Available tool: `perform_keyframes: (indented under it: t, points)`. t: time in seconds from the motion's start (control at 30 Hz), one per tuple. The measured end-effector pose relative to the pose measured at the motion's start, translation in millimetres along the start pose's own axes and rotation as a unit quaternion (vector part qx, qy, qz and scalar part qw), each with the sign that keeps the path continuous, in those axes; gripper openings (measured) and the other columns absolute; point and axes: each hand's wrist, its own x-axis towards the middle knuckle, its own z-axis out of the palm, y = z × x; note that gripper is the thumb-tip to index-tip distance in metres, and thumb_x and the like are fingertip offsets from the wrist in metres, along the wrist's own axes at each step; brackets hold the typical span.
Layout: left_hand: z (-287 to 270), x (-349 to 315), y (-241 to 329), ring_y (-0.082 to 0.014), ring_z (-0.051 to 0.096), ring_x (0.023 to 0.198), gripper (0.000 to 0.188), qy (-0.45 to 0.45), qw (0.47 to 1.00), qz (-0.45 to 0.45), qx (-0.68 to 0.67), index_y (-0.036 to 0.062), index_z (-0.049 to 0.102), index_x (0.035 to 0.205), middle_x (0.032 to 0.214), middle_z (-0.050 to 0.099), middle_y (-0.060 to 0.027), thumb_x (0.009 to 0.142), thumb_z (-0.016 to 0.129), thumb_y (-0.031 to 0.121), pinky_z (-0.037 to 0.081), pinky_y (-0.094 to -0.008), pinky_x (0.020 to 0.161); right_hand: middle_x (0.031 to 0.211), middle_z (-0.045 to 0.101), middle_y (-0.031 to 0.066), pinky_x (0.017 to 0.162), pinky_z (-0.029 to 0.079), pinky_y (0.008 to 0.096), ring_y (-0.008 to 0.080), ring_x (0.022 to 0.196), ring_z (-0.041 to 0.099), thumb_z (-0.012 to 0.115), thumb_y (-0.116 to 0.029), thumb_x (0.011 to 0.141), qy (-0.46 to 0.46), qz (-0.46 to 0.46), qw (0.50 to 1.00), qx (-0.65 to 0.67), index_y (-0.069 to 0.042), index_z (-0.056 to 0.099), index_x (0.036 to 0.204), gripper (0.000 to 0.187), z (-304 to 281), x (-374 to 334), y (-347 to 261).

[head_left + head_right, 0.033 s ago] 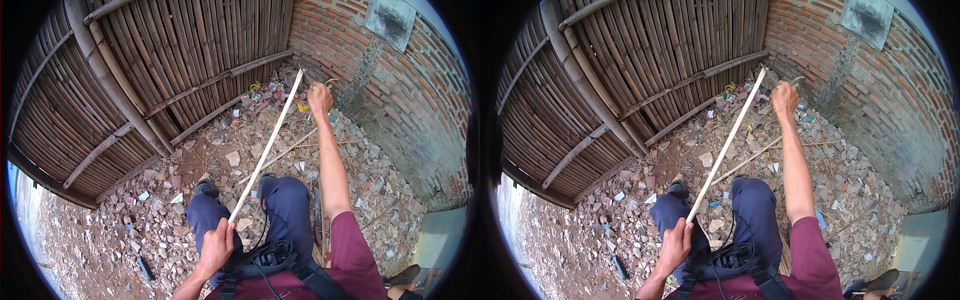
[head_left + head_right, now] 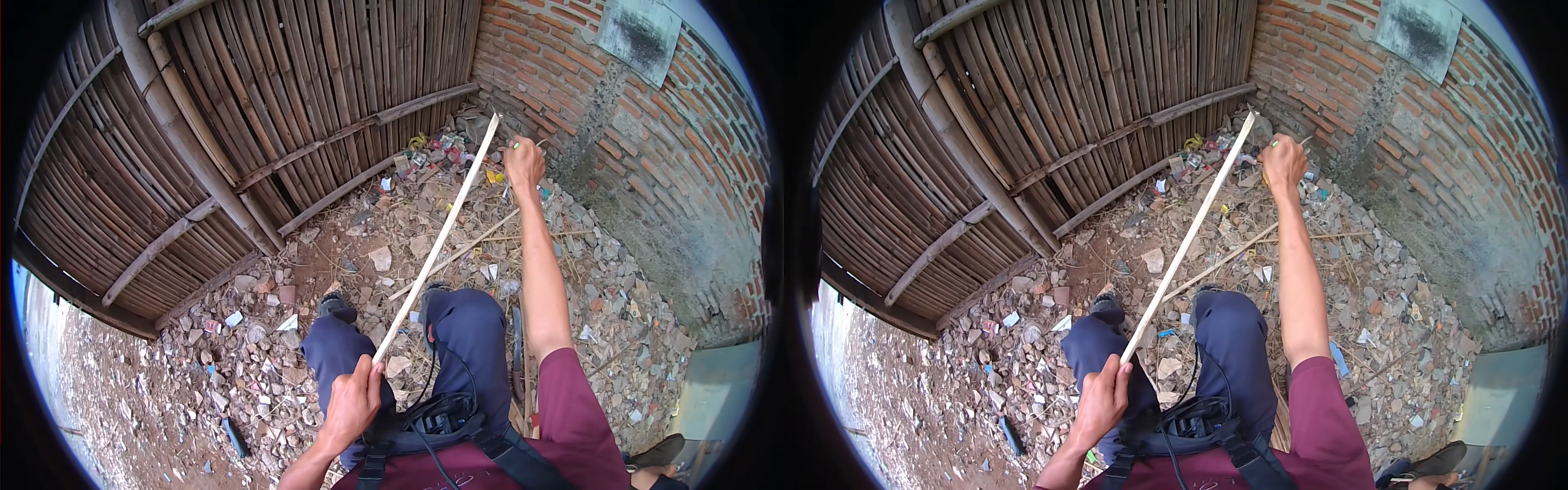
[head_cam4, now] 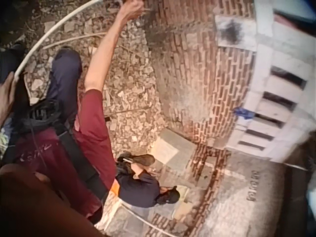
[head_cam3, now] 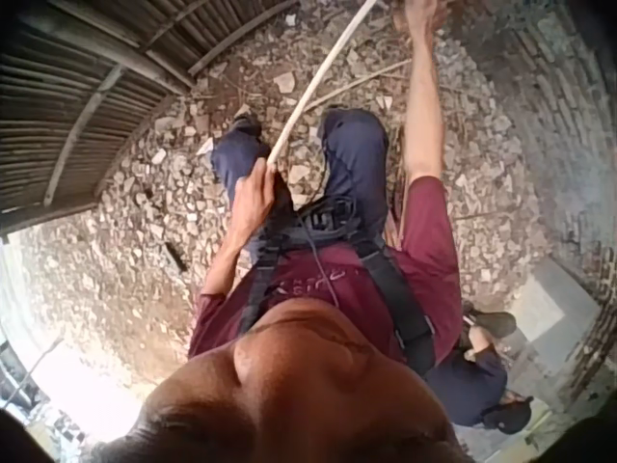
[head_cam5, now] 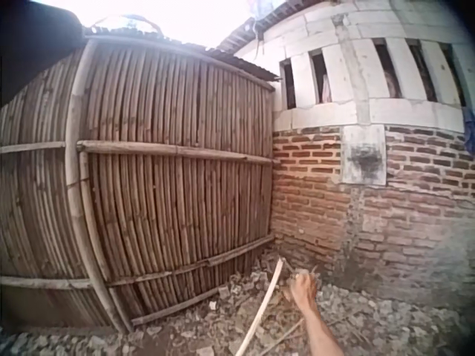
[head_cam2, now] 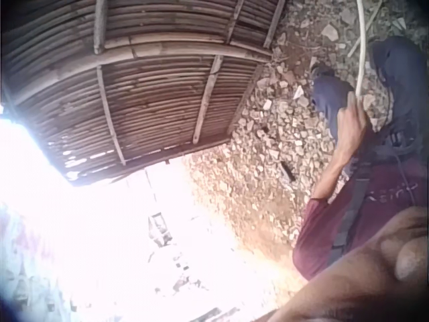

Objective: The person carves a wooden stick using a small knife, shaving off pieces and thinning a section of the wood while holding it by hand.

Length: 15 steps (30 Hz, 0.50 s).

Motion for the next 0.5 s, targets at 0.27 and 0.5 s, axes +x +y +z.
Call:
perform_keyframes:
  t: [0.27,0.5]
  points:
    - [-3,20,-7,-0.0528,0.061,0.066,0.024,0.009,0.999,0.009,-0.046,0.0007,0.051,0.097,0.064,0.056,-0.0276,0.113,0.056,0.018,0.041,-0.0558,0.055,0.063,0.044,-0.0024,0.046,0.027,0.0348,0.0116,0.051,0.036,0.042,-0.008,0.095,-0.366,0.179,0.777,0.479,-0.009,0.053,0.071,0.027,8,-48,4]
    - [-9,57,15,-0.0419,0.056,0.053,0.028,0.022,0.996,0.001,-0.088,-0.0003,0.054,0.096,0.062,0.054,-0.0217,0.114,0.057,0.022,0.040,-0.0481,0.053,0.063,0.063,0.0157,0.058,0.046,0.0446,0.0304,0.058,0.066,0.055,-0.002,0.090,-0.192,-0.116,0.928,0.297,-0.002,0.065,0.079,0.015,-55,-179,-56]
